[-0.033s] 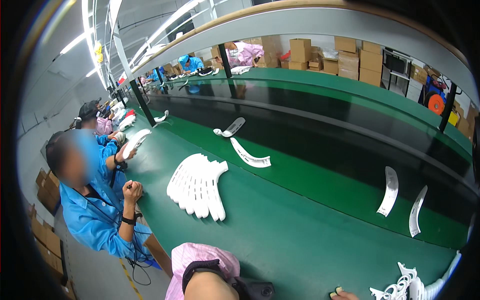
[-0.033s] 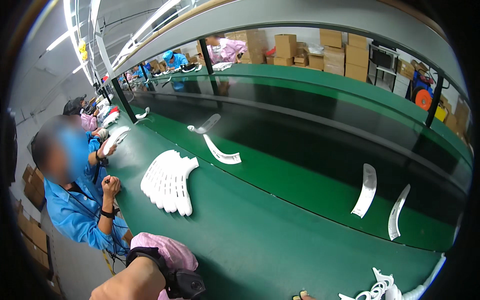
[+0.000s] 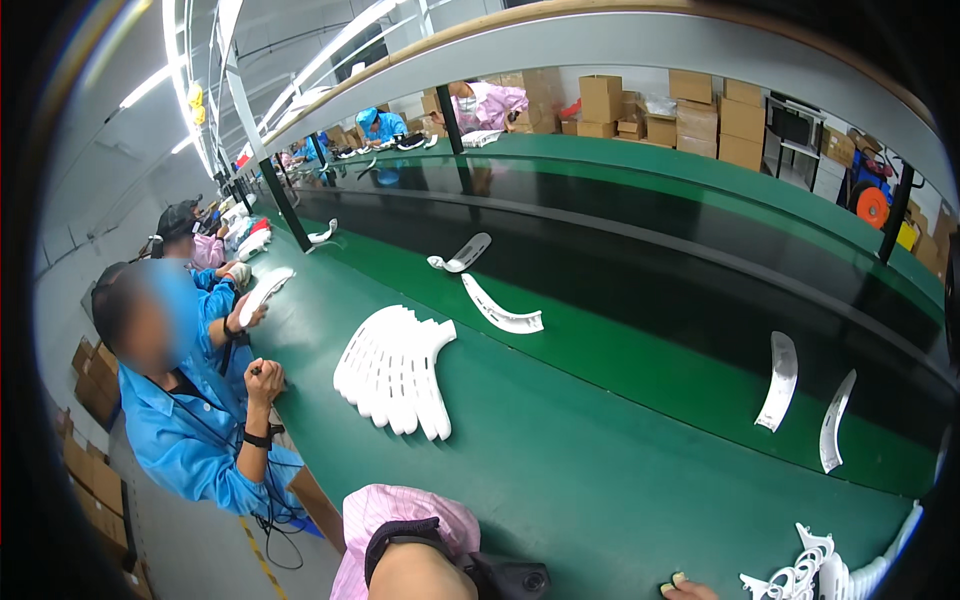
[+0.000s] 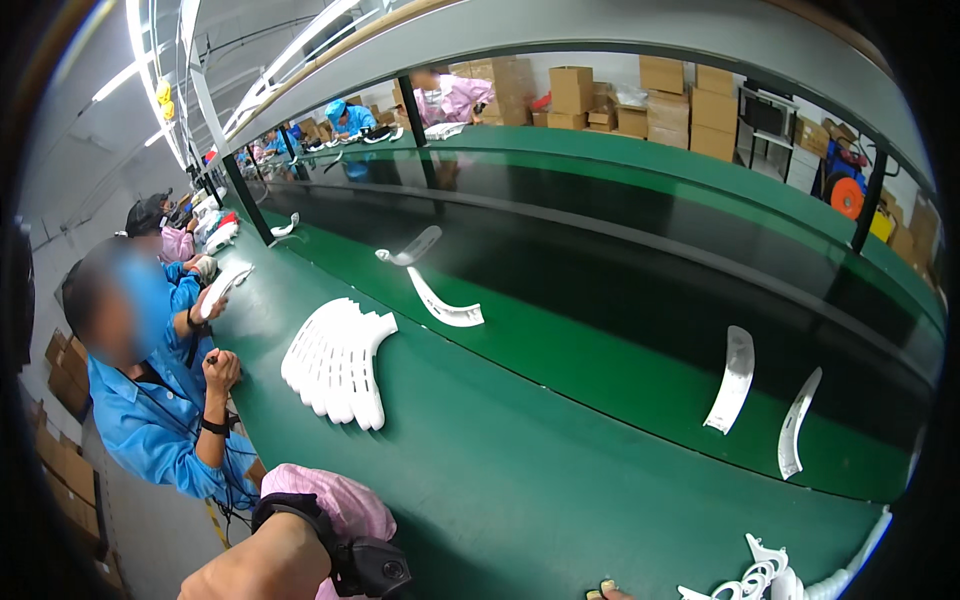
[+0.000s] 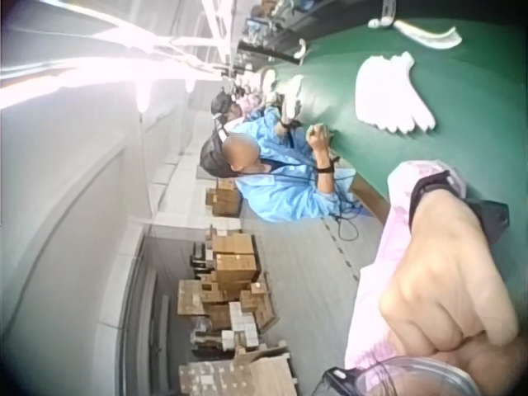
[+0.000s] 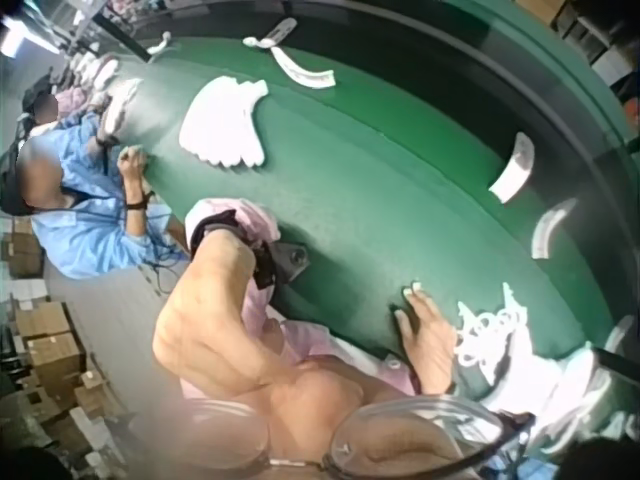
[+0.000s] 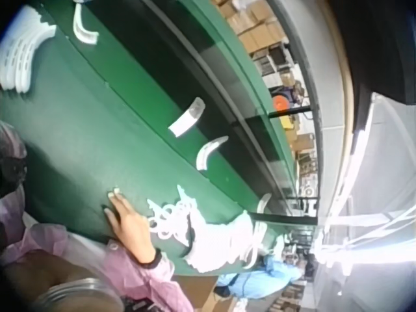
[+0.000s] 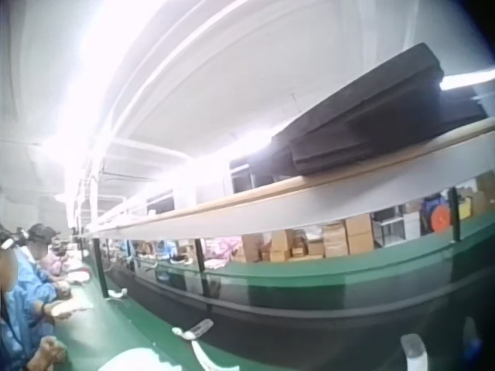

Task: Assemble small plastic components on a production line.

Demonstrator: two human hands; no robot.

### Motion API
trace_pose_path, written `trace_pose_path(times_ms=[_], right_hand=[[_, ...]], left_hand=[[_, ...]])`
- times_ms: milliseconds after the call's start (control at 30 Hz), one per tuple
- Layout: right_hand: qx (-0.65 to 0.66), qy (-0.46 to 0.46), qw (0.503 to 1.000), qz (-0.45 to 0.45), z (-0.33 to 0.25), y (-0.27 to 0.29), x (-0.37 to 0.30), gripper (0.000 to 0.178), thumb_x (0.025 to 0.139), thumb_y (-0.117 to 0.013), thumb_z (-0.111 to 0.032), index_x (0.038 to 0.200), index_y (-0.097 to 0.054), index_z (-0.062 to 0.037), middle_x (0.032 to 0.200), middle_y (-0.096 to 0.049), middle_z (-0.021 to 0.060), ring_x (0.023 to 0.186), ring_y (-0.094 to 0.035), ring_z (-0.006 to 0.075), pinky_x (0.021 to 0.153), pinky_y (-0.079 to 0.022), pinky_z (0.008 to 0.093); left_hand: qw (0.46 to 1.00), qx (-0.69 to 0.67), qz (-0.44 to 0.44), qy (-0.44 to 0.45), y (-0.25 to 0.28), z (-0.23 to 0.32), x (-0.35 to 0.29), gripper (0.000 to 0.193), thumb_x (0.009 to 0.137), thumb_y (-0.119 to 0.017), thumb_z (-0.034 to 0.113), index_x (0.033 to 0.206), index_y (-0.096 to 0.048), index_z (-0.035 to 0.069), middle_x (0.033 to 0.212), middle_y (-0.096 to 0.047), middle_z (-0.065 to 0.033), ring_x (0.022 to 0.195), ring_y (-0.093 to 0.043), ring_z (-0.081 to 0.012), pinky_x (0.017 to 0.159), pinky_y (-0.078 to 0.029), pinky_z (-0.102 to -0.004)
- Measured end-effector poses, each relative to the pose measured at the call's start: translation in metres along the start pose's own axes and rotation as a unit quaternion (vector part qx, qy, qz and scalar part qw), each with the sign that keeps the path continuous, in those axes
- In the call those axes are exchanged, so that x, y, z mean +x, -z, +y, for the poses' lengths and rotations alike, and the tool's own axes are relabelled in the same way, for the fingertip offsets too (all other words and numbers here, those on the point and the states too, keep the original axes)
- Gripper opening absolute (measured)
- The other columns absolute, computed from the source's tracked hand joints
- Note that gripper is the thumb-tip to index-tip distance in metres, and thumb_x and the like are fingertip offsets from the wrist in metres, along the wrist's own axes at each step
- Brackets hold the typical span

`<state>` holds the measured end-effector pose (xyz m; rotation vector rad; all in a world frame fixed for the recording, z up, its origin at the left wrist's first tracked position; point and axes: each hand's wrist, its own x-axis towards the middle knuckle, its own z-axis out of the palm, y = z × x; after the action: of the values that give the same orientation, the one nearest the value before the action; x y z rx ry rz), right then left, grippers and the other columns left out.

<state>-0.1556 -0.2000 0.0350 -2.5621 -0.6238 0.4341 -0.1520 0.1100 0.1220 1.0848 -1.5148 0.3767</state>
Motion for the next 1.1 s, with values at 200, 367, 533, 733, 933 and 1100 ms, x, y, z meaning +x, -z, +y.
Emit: trace_pose_path(times_ms=[200,367,533,733,933,1100], right_hand=[[0.004,0.005,1.0,0.004,0.004,-0.006,0.006,0.034,0.091,-0.073,-0.021,0.121,-0.069,-0.0046,0.126,-0.069,0.0148,0.106,-0.069,0.0344,0.088,-0.056,0.0383],[0.006,0.004,1.0,0.009,0.001,-0.01,0.01,0.034,0.091,-0.072,-0.021,0.121,-0.069,-0.0051,0.128,-0.068,0.015,0.107,-0.069,0.0342,0.089,-0.056,0.0385],[0.004,-0.005,1.0,-0.002,-0.004,-0.012,0.014,0.034,0.09,-0.073,-0.02,0.121,-0.07,-0.0061,0.128,-0.068,0.0152,0.107,-0.069,0.0342,0.089,-0.056,0.0387],[0.004,0.009,1.0,0.009,-0.006,-0.018,0.022,0.034,0.09,-0.073,-0.02,0.12,-0.07,-0.0055,0.126,-0.069,0.0148,0.106,-0.069,0.0344,0.088,-0.056,0.0386],[0.006,0.005,1.0,0.005,-0.017,-0.02,0.027,0.033,0.09,-0.073,-0.019,0.12,-0.07,-0.0052,0.126,-0.069,0.0149,0.106,-0.069,0.0344,0.088,-0.056,0.0383],[0.002,0.009,1.0,0.004,-0.022,-0.023,0.032,0.034,0.09,-0.073,-0.019,0.12,-0.069,-0.0056,0.126,-0.069,0.0154,0.107,-0.069,0.0343,0.088,-0.056,0.0381]], left_hand=[[1.0,-0.014,0.018,0.009,0.003,-0.004,-0.01,0.022,0.093,-0.056,0.005,0.072,-0.059,0.009,0.066,-0.051,-0.0035,0.055,-0.053,-0.0199,0.082,-0.054,-0.0605],[0.999,-0.032,0.017,0.01,0.011,-0.006,-0.012,0.02,0.093,-0.058,0.006,0.073,-0.06,0.009,0.067,-0.052,-0.004,0.055,-0.054,-0.0203,0.081,-0.054,-0.0593],[0.998,-0.051,0.027,0.013,0.017,-0.009,-0.017,0.018,0.092,-0.059,0.006,0.074,-0.061,0.008,0.068,-0.053,-0.0044,0.055,-0.054,-0.0206,0.08,-0.054,-0.0581],[0.997,-0.065,0.043,0.017,0.023,-0.011,-0.026,0.016,0.092,-0.06,0.006,0.076,-0.063,0.008,0.069,-0.055,-0.005,0.055,-0.055,-0.0211,0.079,-0.054,-0.0567],[0.995,-0.081,0.048,0.017,0.035,-0.007,-0.028,0.014,0.091,-0.062,0.006,0.077,-0.065,0.007,0.07,-0.056,-0.0056,0.056,-0.056,-0.0215,0.078,-0.055,-0.0553],[0.993,-0.095,0.064,0.019,0.039,-0.006,-0.029,0.013,0.091,-0.063,0.006,0.079,-0.066,0.007,0.071,-0.057,-0.006,0.056,-0.057,-0.0219,0.077,-0.055,-0.0541]])
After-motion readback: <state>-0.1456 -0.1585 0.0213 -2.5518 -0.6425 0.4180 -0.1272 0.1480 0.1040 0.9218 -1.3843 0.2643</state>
